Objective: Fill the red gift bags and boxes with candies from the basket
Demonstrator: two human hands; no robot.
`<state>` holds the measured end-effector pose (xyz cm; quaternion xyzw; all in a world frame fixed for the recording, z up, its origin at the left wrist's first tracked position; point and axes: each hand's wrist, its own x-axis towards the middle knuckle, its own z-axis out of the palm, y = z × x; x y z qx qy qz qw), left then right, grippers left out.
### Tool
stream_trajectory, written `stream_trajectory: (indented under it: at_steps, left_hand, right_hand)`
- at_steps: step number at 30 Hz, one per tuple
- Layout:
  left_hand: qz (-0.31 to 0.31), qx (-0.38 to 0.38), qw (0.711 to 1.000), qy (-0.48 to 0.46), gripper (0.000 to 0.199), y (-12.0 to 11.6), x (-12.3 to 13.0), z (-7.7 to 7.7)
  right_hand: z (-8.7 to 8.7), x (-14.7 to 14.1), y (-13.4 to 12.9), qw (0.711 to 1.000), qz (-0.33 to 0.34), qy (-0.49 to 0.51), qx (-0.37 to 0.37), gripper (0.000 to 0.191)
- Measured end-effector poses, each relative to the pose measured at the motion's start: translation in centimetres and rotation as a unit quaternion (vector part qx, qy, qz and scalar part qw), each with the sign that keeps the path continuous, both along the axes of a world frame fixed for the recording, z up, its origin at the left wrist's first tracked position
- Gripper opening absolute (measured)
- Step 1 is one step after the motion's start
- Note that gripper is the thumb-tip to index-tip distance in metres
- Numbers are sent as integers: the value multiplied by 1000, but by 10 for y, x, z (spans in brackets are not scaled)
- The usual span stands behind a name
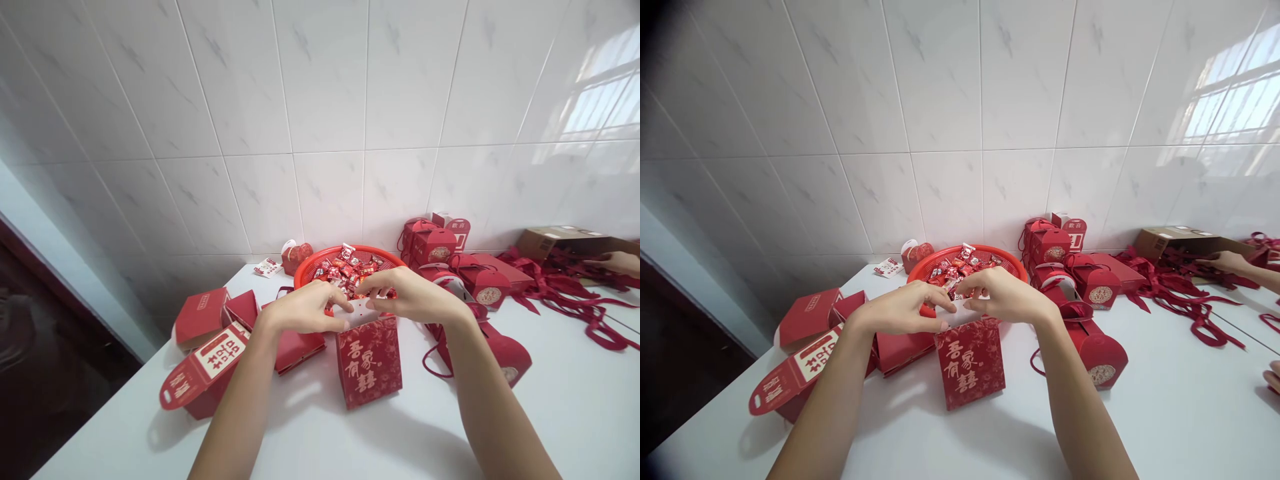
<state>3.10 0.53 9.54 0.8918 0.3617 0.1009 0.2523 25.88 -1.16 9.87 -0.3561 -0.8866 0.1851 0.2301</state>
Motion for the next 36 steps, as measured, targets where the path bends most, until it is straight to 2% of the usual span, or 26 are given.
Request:
stream_trajectory:
  at_steps: [4, 10, 13, 16, 19, 22, 27, 31, 34, 36]
  left_hand:
    - [4, -32, 999, 2, 33, -1, 0, 1]
    - [-15, 13, 999, 25, 41, -1, 6, -1]
    - [-20, 39, 999, -10, 49, -1, 7, -1]
    - [2, 86, 993, -87, 44, -3, 5, 1]
    - [45, 155, 967, -198, 33, -5, 0, 2]
    - [67, 223, 926, -296, 24, -5, -4, 4]
    - [37, 286, 867, -407, 15, -3, -2, 5]
    - [19, 308, 849, -429, 13, -8, 0, 6]
    - [36, 320, 837, -442, 14, -13, -1, 8]
    - [60, 330, 826, -453, 20, -14, -6, 9]
  right_hand:
    - [0, 4, -1, 1000, -25, -2, -4, 23]
    - [-3, 8, 2, 997, -31, -68, -24, 32]
    - [-5, 10, 3, 995, -46, -79, -45, 39]
    - [-5, 11, 4, 993, -65, -79, -54, 38]
    - [-2, 13, 1, 997, -64, -41, -31, 22]
    - [2, 14, -3, 998, -55, 36, 9, 20]
    - [5, 11, -10, 984, -70, 148, 63, 21]
    - [7, 10, -19, 969, -94, 194, 118, 19]
    - [9, 18, -30, 938, -146, 239, 203, 14]
    - [12, 27, -37, 887, -213, 305, 273, 8]
